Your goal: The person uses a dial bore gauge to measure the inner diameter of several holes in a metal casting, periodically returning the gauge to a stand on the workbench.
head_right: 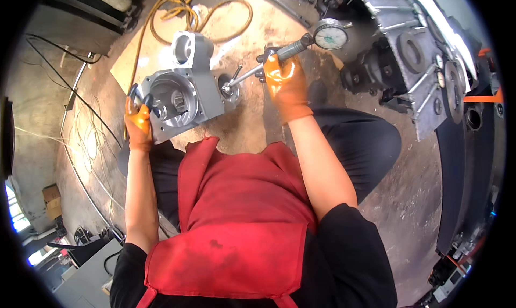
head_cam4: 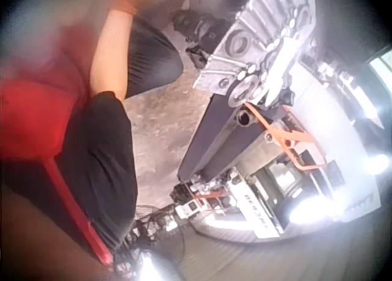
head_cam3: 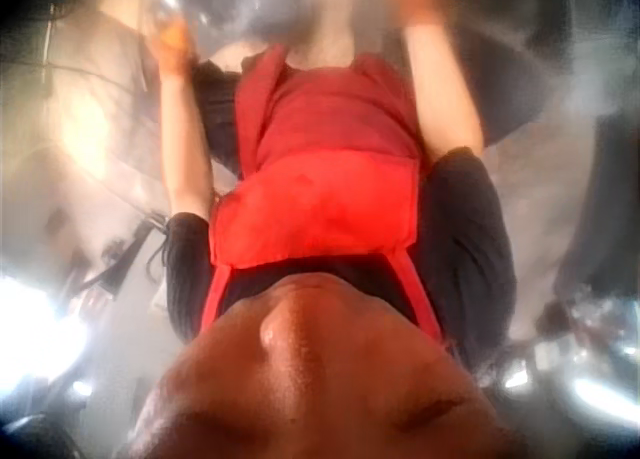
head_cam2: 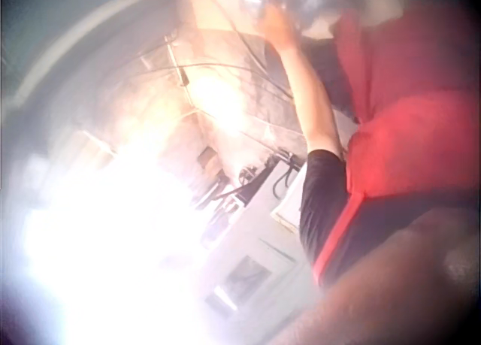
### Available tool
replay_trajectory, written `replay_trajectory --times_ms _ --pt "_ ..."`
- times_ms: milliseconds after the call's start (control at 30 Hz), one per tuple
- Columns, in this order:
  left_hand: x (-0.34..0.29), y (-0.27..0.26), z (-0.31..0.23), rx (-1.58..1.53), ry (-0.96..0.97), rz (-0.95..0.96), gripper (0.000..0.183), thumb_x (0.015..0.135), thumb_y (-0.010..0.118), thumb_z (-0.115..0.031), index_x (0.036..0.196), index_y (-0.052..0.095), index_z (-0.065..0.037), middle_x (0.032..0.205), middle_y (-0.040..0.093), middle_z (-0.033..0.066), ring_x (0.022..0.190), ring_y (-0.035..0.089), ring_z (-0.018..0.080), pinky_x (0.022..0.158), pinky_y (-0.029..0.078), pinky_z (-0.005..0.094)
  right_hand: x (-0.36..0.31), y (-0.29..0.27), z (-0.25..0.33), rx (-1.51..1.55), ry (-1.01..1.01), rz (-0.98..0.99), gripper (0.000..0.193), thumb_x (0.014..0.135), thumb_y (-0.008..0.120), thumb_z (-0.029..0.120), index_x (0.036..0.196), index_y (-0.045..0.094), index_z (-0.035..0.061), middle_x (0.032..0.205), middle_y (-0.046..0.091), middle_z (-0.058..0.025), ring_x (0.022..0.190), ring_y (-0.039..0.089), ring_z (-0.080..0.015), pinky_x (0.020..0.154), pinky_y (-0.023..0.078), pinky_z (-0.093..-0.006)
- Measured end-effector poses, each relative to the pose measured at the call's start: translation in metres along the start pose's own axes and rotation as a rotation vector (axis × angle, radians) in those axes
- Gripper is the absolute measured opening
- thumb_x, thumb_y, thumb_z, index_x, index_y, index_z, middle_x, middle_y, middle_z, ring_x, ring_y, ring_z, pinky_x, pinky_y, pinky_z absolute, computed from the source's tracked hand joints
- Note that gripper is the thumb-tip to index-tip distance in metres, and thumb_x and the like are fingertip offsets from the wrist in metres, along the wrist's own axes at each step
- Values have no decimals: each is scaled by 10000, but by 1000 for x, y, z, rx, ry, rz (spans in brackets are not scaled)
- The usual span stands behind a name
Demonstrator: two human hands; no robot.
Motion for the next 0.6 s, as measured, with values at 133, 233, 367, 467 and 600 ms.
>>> replay_trajectory --times_ms 133,233,367,467,600 --pt "-22 -13 -1 359 84 -17 550 909 581 -49 1420 416 67 1283 542 138 1163 541 196 996 433 318 19 13 -94 34 131 -22 191 981 583 135 1097 556 -15 908 700 -118 650 630 -143 542 518 -266" --pt "-36 -5 -8 280 72 -41 626 947 620 -169 1469 355 53 1232 561 120 1135 541 186 978 423 304 26 9 -142 -40 196 -82 215 999 593 181 1112 573 -1 921 686 -98 725 647 -139 589 532 -257" --pt "-37 0 -14 348 -177 -134 650 934 652 -184 1488 365 -1 1079 587 51 887 553 104 764 443 233 26 -2 -176 -116 239 -116 197 997 605 179 1076 570 2 948 671 -94 739 650 -150 597 542 -263" --pt "-26 7 -20 489 -138 -90 689 950 607 -318 1502 340 -5 1080 606 52 864 557 119 726 434 237 25 0 -190 -41 291 -178 152 997 556 128 1030 541 -20 884 698 -125 625 626 -136 525 525 -264" --pt "-26 12 -23 656 -230 -181 679 950 538 -370 1512 346 -40 838 568 21 687 484 87 641 404 237 25 5 -195 -23 292 -308 181 1006 557 144 1010 546 -37 889 699 -142 634 641 -147 533 544 -279"
Point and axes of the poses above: each hand's wrist, its own x-axis towards the middle knuckle, its own y-axis out of the palm, z = x × y, the point moved 3 cm from there along x, towards the middle knuckle
